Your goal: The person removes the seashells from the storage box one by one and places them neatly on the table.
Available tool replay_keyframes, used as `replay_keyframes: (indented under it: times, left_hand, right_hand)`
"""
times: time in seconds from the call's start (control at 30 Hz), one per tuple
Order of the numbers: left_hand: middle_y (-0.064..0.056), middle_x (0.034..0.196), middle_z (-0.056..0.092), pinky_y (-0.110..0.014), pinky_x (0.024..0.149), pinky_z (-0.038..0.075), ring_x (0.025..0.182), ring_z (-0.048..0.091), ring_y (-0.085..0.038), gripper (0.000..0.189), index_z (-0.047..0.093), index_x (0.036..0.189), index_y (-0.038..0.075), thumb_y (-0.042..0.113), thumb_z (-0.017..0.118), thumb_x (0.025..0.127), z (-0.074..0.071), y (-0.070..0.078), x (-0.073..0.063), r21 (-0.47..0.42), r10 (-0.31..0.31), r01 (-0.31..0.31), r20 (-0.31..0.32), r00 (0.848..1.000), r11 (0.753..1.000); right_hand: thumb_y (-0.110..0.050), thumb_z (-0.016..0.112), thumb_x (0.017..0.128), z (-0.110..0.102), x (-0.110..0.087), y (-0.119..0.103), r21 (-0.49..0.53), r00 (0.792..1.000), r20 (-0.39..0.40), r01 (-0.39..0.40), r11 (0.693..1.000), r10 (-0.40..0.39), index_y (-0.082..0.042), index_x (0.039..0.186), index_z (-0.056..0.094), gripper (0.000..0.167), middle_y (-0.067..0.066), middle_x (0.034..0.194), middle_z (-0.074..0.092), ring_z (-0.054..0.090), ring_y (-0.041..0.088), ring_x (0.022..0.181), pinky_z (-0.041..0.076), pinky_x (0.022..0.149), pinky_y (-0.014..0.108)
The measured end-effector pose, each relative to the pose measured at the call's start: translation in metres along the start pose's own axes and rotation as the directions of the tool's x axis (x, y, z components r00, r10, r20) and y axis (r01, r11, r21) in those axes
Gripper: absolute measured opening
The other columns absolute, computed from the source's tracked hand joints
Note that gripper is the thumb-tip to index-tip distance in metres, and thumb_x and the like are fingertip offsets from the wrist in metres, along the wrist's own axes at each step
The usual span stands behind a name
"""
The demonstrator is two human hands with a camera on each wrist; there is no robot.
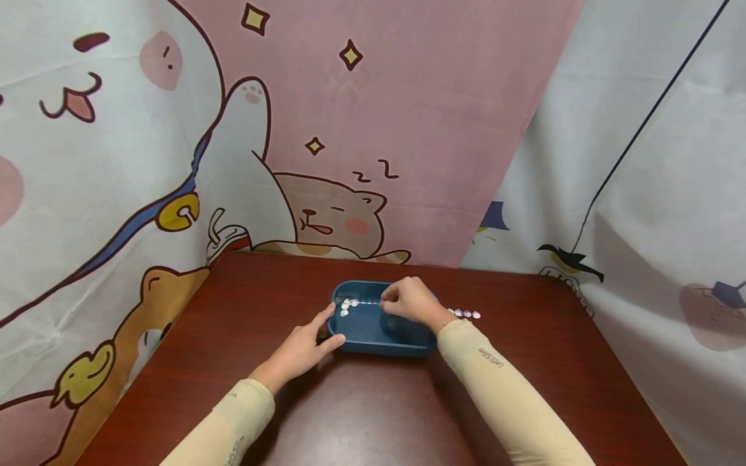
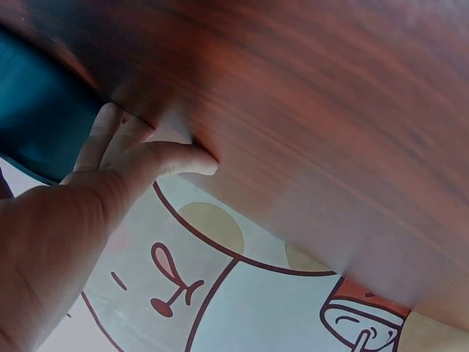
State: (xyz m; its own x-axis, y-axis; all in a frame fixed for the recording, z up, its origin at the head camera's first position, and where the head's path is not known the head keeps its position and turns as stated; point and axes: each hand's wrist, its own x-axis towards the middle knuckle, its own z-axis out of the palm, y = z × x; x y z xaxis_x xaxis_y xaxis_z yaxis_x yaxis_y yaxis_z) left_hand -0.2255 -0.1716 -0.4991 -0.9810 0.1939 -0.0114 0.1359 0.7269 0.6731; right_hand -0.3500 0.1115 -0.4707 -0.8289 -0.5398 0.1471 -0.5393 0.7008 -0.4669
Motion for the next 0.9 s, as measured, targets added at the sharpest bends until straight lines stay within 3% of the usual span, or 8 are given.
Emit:
replay_keyframes:
  times: [0.1,0.23,0.37,0.47,0.63,0.77,0.9]
  left_hand:
    - [-0.016,0.14,0.072,-0.055,0.11,0.053,0.125,0.071,-0.029,0.083,0.032,0.17,0.022,0.054,0.067,0.103,0.002,0.001,0.0,0.006,0.009,-0.009,-0.007,1.0,1.0]
    - [-0.016,0.14,0.072,-0.055,0.11,0.053,0.126,0.071,-0.029,0.084,0.031,0.17,0.021,0.055,0.067,0.102,0.004,0.0,0.001,0.009,0.022,-0.022,-0.005,1.0,1.0]
    - [-0.016,0.139,0.072,-0.055,0.108,0.054,0.124,0.072,-0.028,0.084,0.031,0.171,0.021,0.055,0.067,0.103,0.004,-0.001,0.001,0.009,0.028,-0.028,-0.008,1.0,1.0]
    - [-0.015,0.139,0.072,-0.054,0.107,0.054,0.121,0.072,-0.027,0.084,0.029,0.171,0.023,0.055,0.066,0.103,0.003,-0.003,0.001,0.012,0.016,-0.016,-0.005,1.0,1.0]
    - [-0.014,0.135,0.073,-0.054,0.106,0.055,0.115,0.072,-0.023,0.084,0.029,0.171,0.025,0.054,0.067,0.103,0.003,-0.004,0.001,0.011,0.004,-0.004,-0.003,1.0,1.0]
    - [-0.013,0.134,0.074,-0.053,0.106,0.055,0.114,0.072,-0.022,0.084,0.03,0.171,0.025,0.055,0.068,0.103,0.003,-0.003,0.002,0.011,0.007,-0.007,-0.01,1.0,1.0]
    - [-0.013,0.135,0.073,-0.053,0.106,0.055,0.116,0.072,-0.023,0.084,0.03,0.171,0.024,0.056,0.067,0.102,0.004,-0.002,0.002,0.012,0.009,-0.009,-0.012,1.0,1.0]
  right_hand:
    - [-0.026,0.081,0.094,-0.033,-0.019,0.024,0.041,0.993,-0.094,-0.074,0.996,0.078,-0.011,0.106,0.086,0.019,0.002,0.096,0.084,0.072,0.008,0.075,0.062,0.073,0.033]
    - [-0.03,0.08,0.095,-0.071,-0.06,0.081,0.046,0.956,-0.172,-0.232,0.972,0.236,-0.01,0.109,0.085,0.026,0.009,0.101,0.084,0.074,0.017,0.08,0.061,0.076,0.037]
    - [-0.028,0.078,0.097,-0.091,-0.104,0.142,-0.007,0.92,-0.187,-0.352,0.936,0.344,-0.004,0.109,0.083,0.028,0.015,0.104,0.082,0.074,0.025,0.091,0.06,0.077,0.04]
    - [-0.026,0.077,0.097,-0.091,-0.127,0.173,-0.048,0.914,-0.145,-0.39,0.92,0.38,-0.002,0.107,0.083,0.027,0.015,0.101,0.082,0.072,0.023,0.087,0.058,0.074,0.038]
    - [-0.023,0.077,0.098,-0.078,-0.141,0.191,-0.056,0.93,-0.064,-0.364,0.93,0.361,-0.002,0.109,0.083,0.025,0.017,0.106,0.081,0.074,0.027,0.091,0.06,0.081,0.046]
    - [-0.022,0.077,0.099,-0.069,-0.138,0.191,0.0,0.932,-0.038,-0.361,0.932,0.361,-0.006,0.115,0.082,0.023,0.02,0.119,0.078,0.071,0.038,0.11,0.057,0.096,0.058]
    - [-0.022,0.077,0.1,-0.064,-0.133,0.188,0.048,0.929,-0.01,-0.37,0.928,0.371,-0.009,0.12,0.082,0.024,0.022,0.128,0.075,0.067,0.042,0.12,0.054,0.103,0.061]
